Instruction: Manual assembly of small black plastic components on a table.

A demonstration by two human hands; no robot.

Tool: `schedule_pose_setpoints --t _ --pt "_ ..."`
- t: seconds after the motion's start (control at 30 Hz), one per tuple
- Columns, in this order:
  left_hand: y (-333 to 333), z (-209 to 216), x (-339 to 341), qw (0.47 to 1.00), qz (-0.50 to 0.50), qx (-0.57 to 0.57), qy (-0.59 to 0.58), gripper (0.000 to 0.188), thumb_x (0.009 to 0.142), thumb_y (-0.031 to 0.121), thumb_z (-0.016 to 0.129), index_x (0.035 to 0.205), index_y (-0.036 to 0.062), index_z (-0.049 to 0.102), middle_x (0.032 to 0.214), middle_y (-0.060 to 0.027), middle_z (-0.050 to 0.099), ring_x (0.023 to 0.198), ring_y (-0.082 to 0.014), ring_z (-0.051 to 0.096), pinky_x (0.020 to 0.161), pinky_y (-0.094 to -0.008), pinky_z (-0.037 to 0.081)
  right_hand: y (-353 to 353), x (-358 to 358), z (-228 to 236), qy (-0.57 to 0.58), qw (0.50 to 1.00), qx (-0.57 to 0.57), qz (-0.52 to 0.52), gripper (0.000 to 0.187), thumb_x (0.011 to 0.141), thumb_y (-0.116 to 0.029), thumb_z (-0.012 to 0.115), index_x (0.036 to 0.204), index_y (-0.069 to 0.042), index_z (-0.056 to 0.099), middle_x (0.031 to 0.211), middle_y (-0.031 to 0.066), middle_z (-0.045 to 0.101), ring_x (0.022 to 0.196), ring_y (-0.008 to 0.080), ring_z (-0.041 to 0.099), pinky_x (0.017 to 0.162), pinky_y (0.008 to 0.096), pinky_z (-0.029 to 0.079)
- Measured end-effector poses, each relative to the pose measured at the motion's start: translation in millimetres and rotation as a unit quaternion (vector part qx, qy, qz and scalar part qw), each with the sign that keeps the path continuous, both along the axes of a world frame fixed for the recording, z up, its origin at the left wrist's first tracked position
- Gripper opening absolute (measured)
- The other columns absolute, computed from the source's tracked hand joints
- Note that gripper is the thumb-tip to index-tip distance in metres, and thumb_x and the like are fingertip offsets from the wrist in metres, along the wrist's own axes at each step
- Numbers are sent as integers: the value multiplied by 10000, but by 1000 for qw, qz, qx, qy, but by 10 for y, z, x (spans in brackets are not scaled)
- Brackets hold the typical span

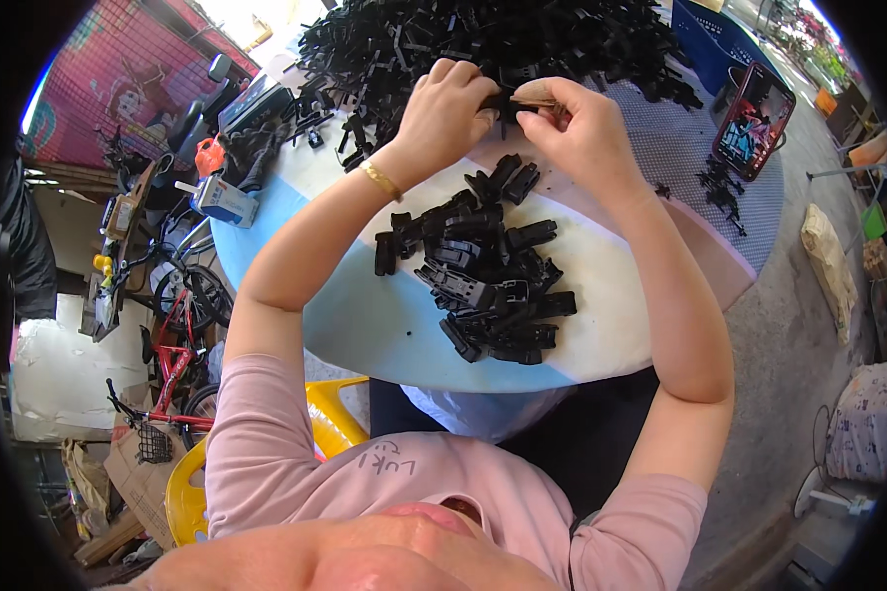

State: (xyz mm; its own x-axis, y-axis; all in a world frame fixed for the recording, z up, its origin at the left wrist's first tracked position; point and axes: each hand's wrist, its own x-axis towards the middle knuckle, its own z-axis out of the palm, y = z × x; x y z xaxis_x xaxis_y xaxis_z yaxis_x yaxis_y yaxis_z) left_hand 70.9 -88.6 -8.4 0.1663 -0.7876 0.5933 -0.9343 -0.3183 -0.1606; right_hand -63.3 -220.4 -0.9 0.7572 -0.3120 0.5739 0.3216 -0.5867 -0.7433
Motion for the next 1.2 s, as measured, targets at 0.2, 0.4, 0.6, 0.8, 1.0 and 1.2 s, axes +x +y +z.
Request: schedule_pose_setpoints --t 0.2,0.4,0.6,0.8,1.0,1.2 --pt "265 258 -118 969 -108 -54 214 302 722 86 588 1023 62 603 906 -101 548 877 -272 522 784 -346 439 177 -115 183 14 983 -185 18 220 728 1 642 944 -37 629 711 17 571 609 71 505 539 211 420" --pt "363 230 -118 836 -235 -8 496 298 808 103 618 1089 15 574 938 -38 576 816 -108 558 781 -248 462 277 -108 183 -100 958 -252 98 128 740 5 641 864 -20 619 724 43 577 626 115 551 560 214 443" --pt "442 284 -309 558 -297 -147 761 465 796 78 618 1223 6 449 1085 -69 559 975 -132 549 838 -265 463 327 -122 165 66 986 145 56 126 812 -81 625 909 -2 606 806 17 607 695 69 554 646 189 467" --pt "492 325 -533 839 -229 -123 478 718 739 -2 661 1304 44 220 1208 -130 488 957 -153 554 797 -271 480 400 -145 207 130 960 235 85 128 806 -108 635 886 -18 591 708 -6 553 529 12 431 451 143 320" --pt "445 245 -484 832 -252 -158 468 496 776 56 615 1166 -1 314 1063 -147 556 829 -177 588 704 -288 477 280 -137 209 137 915 341 164 127 837 -138 597 896 -30 567 684 -17 526 491 -5 374 418 145 271" --pt "450 269 -489 749 -274 -150 584 348 843 56 545 1118 -30 350 988 -134 553 804 -142 591 680 -244 473 363 -146 161 85 948 259 167 139 885 -158 525 909 -28 569 695 -10 533 506 -13 361 436 135 268"
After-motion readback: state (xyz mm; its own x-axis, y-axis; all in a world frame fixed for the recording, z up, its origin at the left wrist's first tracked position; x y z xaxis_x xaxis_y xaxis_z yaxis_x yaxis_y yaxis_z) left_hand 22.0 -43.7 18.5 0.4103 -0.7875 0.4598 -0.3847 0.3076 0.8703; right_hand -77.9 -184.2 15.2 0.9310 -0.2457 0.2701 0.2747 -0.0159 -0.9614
